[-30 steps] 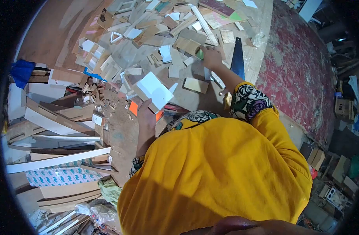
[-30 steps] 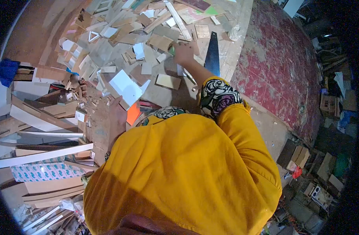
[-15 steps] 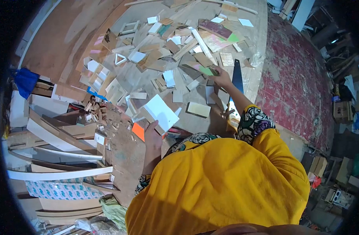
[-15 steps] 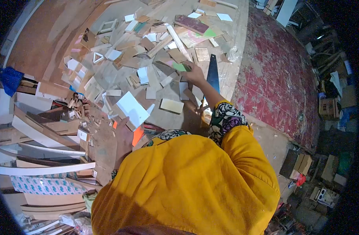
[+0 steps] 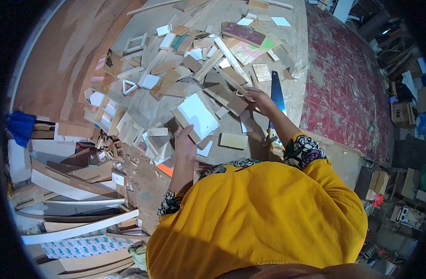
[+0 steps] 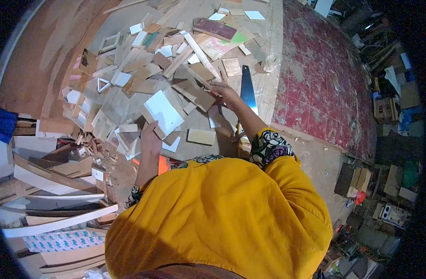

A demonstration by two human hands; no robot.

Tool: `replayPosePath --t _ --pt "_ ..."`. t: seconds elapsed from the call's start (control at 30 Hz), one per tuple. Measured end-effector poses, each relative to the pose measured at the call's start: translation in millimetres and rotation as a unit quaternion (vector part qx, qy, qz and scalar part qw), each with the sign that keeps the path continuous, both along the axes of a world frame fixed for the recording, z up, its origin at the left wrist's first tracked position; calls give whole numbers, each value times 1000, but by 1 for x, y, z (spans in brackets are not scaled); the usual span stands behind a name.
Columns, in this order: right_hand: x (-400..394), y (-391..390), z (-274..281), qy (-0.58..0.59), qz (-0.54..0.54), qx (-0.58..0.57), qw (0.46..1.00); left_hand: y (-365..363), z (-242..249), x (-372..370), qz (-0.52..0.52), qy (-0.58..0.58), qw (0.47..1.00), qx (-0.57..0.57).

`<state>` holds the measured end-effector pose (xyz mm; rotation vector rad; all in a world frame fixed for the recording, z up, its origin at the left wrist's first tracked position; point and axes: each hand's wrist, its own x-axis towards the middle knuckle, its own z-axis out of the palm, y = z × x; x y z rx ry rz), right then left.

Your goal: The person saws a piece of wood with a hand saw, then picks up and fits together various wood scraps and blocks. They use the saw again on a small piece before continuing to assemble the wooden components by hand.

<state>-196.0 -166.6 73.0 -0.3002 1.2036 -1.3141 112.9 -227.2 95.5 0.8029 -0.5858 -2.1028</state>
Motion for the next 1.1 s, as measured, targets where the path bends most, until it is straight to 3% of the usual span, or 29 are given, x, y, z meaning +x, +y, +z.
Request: replayPosePath --t 0.13,0.2,0.23,0.27,0.3,0.37,0.43,0.8,1.0,1.1 --pt "2 2 16 -57 -23 0 998 -20 4 -25 -8 6 999 38" --pt "4 3 14 253 39 -52 965 -28 6 -33 -1 -14 999 37" --pt "7 3 10 251 36 -49 966 -32 8 -36 -4 -17 999 39" --pt "10 4 3 431 44 -80 898 -37 11 -38 0 -21 999 49" --pt "16 4 -2 593 52 -106 796 -40 11 -39 4 -26 998 60" --pt "39 6 4 602 101 -37 791 -51 -2 -37 9 -34 998 53" --pt "61 9 6 702 121 34 701 -57 -4 -37 16 -41 998 45" --pt "70 4 13 716 161 53 677 -58 -12 -30 15 -48 998 30" --pt "65 7 10 683 123 37 719 -61 -7 -32 21 -54 997 53" --pt "64 8 8 713 118 23 691 -62 -9 -34 13 -45 998 44"
